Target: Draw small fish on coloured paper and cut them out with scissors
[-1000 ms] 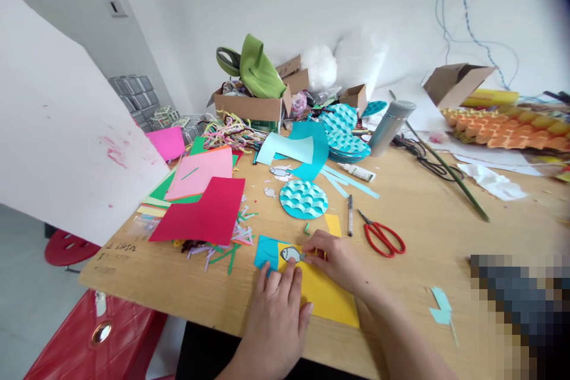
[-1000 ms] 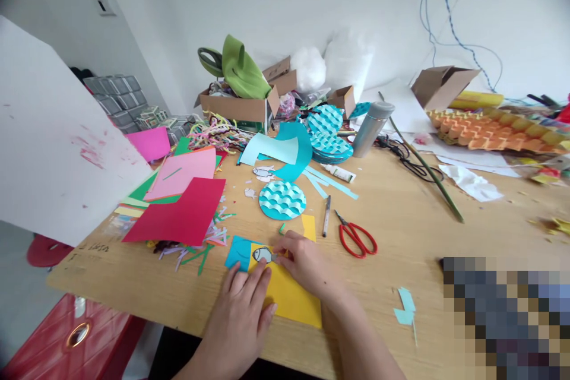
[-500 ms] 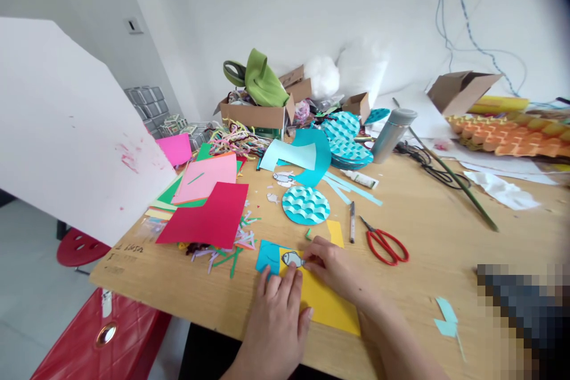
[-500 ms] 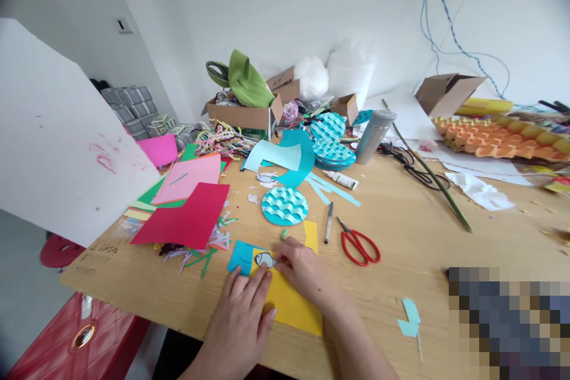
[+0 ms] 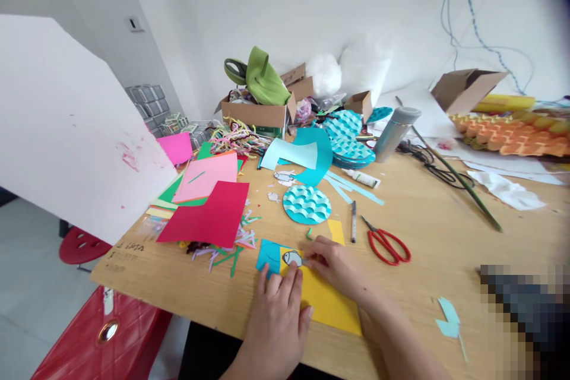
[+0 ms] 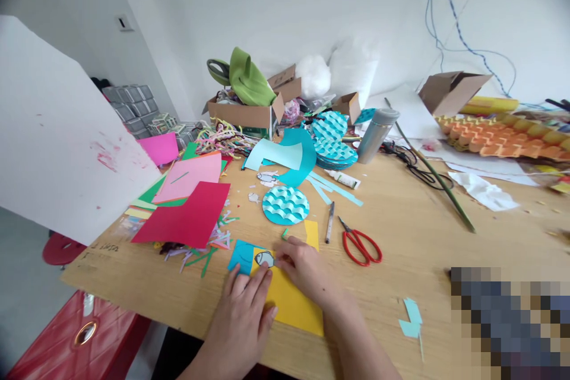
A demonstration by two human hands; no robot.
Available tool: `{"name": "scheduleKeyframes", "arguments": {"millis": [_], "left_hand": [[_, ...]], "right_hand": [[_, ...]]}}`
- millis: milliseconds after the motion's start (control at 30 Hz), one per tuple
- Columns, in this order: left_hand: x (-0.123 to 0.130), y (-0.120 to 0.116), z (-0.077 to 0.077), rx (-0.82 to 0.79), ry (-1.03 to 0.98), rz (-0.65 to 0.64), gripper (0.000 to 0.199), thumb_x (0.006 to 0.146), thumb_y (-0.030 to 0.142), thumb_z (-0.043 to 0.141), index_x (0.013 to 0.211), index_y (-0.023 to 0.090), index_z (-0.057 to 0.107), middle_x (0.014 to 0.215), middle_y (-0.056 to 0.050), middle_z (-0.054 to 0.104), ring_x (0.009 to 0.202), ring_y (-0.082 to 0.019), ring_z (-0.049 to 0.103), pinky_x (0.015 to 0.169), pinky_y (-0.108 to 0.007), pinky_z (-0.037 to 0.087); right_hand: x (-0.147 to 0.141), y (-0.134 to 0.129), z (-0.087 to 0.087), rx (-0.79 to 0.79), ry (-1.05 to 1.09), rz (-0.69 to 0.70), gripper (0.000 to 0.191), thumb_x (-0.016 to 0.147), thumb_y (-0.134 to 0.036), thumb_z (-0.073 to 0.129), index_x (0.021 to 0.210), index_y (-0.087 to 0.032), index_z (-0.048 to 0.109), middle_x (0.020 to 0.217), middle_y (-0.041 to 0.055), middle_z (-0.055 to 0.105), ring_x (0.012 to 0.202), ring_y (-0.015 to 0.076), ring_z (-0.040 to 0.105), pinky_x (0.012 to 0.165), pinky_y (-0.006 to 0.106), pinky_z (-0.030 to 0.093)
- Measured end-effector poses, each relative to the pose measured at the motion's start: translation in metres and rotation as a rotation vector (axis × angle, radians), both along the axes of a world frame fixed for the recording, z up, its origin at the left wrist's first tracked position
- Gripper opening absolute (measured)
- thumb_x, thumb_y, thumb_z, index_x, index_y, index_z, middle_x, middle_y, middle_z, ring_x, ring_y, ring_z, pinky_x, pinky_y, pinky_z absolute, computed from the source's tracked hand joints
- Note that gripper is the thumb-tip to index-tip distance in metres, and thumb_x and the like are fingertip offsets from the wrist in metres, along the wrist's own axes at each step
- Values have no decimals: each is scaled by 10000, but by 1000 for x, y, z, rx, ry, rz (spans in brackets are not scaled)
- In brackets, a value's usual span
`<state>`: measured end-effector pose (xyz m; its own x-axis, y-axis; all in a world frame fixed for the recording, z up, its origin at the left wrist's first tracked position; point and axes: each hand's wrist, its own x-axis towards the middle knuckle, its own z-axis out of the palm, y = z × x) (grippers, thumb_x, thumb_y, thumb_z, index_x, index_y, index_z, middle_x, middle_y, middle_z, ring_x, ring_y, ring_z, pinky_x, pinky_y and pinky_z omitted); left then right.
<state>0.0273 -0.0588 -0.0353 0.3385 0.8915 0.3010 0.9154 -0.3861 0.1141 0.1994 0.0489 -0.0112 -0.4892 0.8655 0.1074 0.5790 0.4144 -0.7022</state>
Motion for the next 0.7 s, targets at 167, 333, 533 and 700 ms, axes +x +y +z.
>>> {"name": "scheduleKeyframes", "arguments": {"millis": [167, 333, 533, 700], "left_hand": [[1, 1, 0, 24, -11, 8, 442, 978, 344, 436, 1360, 139, 521, 1432, -57, 514, 1064, -246, 537, 1078, -540, 344], [10, 5, 5, 24, -8, 30, 421, 985, 342, 416, 1341, 158, 543, 1323, -83, 596, 1069, -261, 551, 1057, -574, 362], [21, 11, 7, 26, -60, 80, 383, 977, 325, 436, 1290, 167, 589, 1229, -69, 633, 1078, -268, 540, 1061, -577, 361], [21, 10, 4, 44, -63, 96, 369, 968, 311, 452, 1278, 172, 597, 1236, -67, 627, 1071, -270, 535, 1042, -562, 377]], "right_hand": [[13, 6, 19, 33, 337, -461, 296, 861, -454, 566, 842, -184, 686, 621, 19, 634, 536, 161, 570, 503, 269, 454], [16, 7, 18, 82, 365, -604, 357, 829, -521, 589, 828, -180, 693, 622, 32, 645, 535, 171, 578, 497, 282, 473], [13, 6, 14, 160, 386, -649, 375, 845, -532, 587, 833, -177, 708, 675, 53, 681, 588, 180, 615, 550, 292, 515], [24, 7, 21, 56, 460, -648, 385, 816, -534, 615, 881, -162, 692, 645, 35, 653, 523, 153, 583, 465, 259, 481]]}}
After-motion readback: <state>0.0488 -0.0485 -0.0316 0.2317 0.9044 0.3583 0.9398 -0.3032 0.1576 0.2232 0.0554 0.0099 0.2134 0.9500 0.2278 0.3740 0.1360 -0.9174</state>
